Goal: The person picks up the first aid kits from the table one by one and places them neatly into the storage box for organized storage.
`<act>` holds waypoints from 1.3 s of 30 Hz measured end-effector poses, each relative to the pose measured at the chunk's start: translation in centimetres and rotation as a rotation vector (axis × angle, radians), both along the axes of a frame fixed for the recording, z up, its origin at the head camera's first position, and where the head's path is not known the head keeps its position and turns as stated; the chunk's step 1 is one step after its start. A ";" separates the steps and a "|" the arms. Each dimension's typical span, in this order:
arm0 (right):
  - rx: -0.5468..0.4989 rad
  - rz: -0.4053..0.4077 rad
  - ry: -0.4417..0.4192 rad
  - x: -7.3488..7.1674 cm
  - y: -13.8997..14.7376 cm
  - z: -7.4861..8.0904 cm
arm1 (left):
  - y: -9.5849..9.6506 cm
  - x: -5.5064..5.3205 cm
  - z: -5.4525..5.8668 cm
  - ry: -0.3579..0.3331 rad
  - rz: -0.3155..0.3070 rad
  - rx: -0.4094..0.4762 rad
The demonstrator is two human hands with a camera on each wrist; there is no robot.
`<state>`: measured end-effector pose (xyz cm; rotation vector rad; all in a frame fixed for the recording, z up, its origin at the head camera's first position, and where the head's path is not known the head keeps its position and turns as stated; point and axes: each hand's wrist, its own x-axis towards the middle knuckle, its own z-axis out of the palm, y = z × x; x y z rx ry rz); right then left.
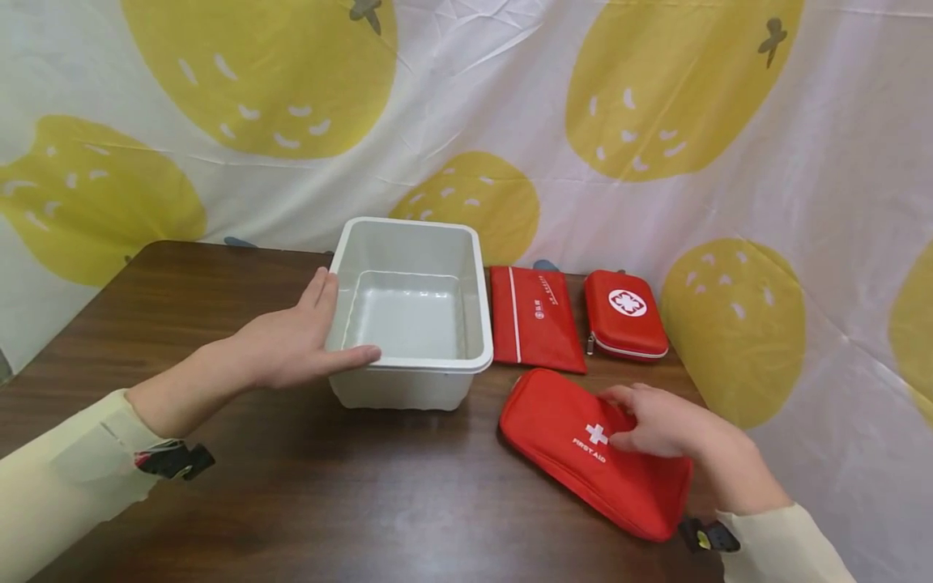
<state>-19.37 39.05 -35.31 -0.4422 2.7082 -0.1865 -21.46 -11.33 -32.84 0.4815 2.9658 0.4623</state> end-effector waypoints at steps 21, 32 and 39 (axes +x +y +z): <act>-0.100 -0.126 -0.071 2.0 -3.5 -0.3 | 0.1 0.0 0.1 -0.013 0.006 -0.016; -0.257 -0.102 -0.033 0.7 -4.2 -2.0 | 0.0 -0.1 0.2 -0.013 0.006 -0.009; -0.483 -0.256 -0.215 -0.6 -3.2 -2.8 | 0.0 -0.2 0.1 -0.009 0.006 -0.001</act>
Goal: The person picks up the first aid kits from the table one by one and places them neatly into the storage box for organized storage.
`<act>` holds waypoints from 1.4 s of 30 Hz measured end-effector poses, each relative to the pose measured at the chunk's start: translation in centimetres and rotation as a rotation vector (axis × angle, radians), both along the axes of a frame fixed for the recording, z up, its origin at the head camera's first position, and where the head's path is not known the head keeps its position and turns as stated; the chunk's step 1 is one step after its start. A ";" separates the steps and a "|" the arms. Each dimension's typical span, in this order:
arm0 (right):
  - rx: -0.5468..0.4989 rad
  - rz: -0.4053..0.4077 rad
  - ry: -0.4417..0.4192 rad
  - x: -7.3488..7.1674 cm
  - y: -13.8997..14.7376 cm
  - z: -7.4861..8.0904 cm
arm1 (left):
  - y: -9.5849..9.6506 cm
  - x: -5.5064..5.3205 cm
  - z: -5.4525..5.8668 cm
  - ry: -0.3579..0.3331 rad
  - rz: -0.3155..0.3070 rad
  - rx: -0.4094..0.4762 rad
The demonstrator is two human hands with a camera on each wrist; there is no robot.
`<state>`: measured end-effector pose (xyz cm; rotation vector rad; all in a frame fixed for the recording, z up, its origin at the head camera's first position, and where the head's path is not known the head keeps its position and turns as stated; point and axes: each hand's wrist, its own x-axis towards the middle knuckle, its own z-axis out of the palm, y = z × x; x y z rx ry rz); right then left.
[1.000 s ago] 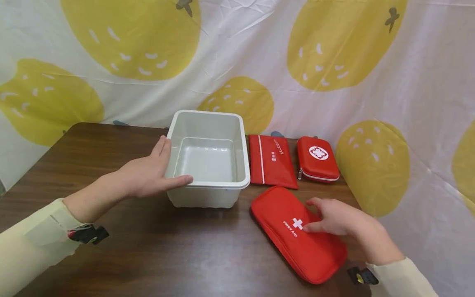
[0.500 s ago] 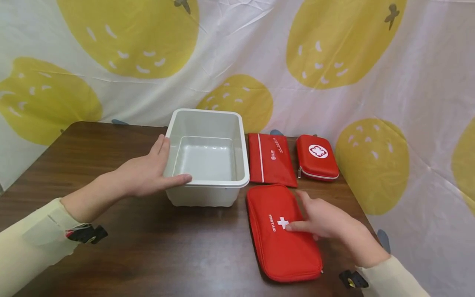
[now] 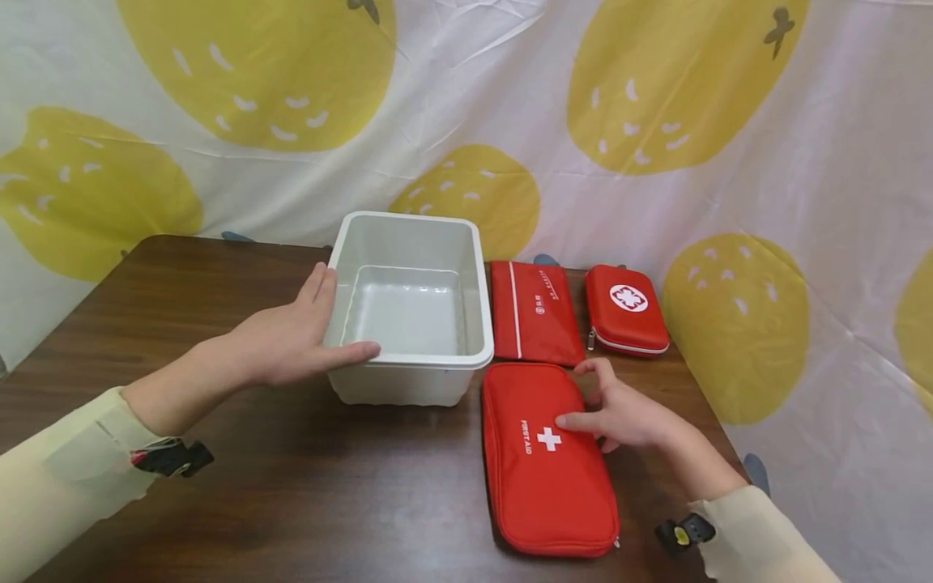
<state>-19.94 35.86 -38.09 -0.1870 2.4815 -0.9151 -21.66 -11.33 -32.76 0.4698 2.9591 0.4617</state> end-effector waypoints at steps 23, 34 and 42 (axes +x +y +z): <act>-0.541 -0.032 -0.231 0.1 1.3 -2.6 | 0.1 0.1 -0.1 -0.017 -0.004 0.011; -0.600 -0.069 -0.218 0.1 1.2 -2.2 | 0.1 0.2 0.1 -0.013 0.007 0.003; -0.667 -0.119 -0.193 0.2 1.3 -1.1 | 0.1 0.1 0.1 -0.013 0.008 0.005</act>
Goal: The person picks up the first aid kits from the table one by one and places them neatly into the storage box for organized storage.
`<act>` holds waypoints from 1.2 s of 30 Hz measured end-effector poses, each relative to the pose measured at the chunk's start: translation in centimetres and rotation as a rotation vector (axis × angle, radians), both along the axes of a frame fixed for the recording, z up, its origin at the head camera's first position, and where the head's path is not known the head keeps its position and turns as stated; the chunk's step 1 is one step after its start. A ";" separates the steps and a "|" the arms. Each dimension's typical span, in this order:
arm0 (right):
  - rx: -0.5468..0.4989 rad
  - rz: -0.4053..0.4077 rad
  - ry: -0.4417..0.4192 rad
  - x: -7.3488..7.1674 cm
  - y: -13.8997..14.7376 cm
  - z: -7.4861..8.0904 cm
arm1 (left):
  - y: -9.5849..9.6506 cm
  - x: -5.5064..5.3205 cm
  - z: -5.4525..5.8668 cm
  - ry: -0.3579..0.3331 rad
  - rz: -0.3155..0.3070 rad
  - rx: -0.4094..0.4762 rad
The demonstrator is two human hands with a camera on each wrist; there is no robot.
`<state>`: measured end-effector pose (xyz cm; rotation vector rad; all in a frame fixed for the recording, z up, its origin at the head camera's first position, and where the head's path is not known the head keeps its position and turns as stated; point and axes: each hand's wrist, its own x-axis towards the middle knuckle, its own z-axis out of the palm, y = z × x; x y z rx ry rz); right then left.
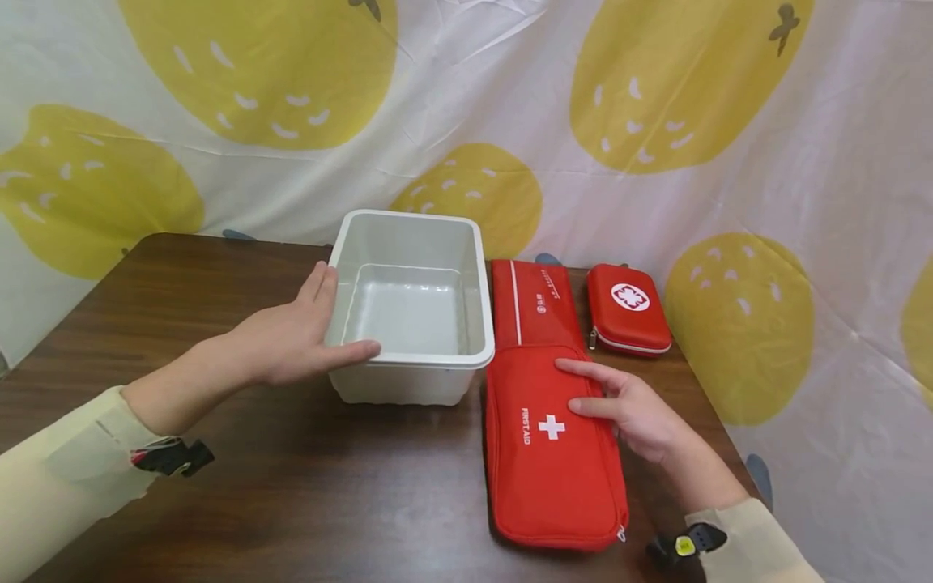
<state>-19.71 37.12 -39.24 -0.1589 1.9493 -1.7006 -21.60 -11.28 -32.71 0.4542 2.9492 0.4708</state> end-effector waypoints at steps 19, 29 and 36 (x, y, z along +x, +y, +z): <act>-0.108 -0.094 0.033 -1.2 0.8 2.6 | 0.0 -0.1 -0.2 -0.001 0.002 0.003; -0.206 -0.135 0.085 -2.2 1.4 4.3 | 0.0 0.0 -0.2 0.009 -0.002 0.000; -0.295 -0.142 0.136 -3.2 1.4 6.3 | 0.0 0.0 -0.2 0.017 -0.003 0.001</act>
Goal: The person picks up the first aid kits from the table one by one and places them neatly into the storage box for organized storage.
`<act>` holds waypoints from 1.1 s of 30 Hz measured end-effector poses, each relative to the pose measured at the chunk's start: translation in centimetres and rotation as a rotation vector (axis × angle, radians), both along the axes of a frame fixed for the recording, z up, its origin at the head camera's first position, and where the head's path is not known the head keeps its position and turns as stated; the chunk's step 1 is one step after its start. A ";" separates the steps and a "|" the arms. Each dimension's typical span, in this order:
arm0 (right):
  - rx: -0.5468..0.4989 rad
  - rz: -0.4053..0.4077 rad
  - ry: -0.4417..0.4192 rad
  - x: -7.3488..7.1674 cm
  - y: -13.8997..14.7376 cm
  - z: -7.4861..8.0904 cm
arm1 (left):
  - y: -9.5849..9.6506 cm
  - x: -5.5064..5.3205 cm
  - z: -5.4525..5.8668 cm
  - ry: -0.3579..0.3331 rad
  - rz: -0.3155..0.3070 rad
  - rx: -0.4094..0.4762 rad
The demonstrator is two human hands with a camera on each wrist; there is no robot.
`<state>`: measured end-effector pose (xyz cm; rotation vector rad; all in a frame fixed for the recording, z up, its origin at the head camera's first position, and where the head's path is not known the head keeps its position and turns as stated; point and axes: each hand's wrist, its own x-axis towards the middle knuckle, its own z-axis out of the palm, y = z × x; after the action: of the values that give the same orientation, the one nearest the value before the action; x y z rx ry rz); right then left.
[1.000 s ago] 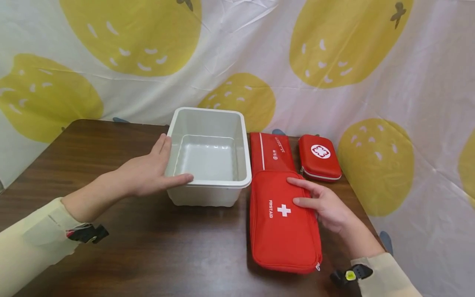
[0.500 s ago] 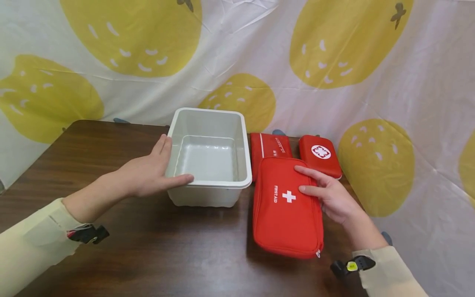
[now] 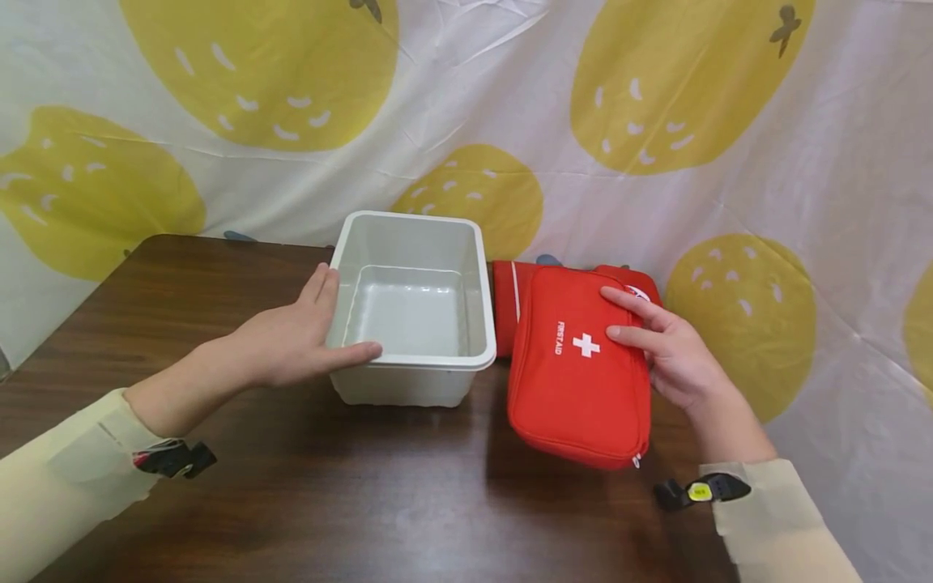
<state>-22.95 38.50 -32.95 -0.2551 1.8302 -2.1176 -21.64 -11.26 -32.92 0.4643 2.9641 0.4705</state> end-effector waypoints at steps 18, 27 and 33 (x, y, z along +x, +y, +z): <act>-0.036 -0.120 -0.012 -3.3 -4.6 5.3 | 0.2 0.1 0.1 0.000 -0.001 0.011; -0.029 -0.128 0.013 -5.0 -8.5 6.5 | 0.4 0.1 0.0 -0.017 -0.008 0.011; -0.046 -0.101 0.001 -6.5 -11.1 6.9 | 0.4 0.2 0.1 -0.008 -0.009 0.002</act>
<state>-29.41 27.43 -26.01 -0.1783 1.8329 -2.2289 -21.45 -10.90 -32.85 0.4744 2.9534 0.4736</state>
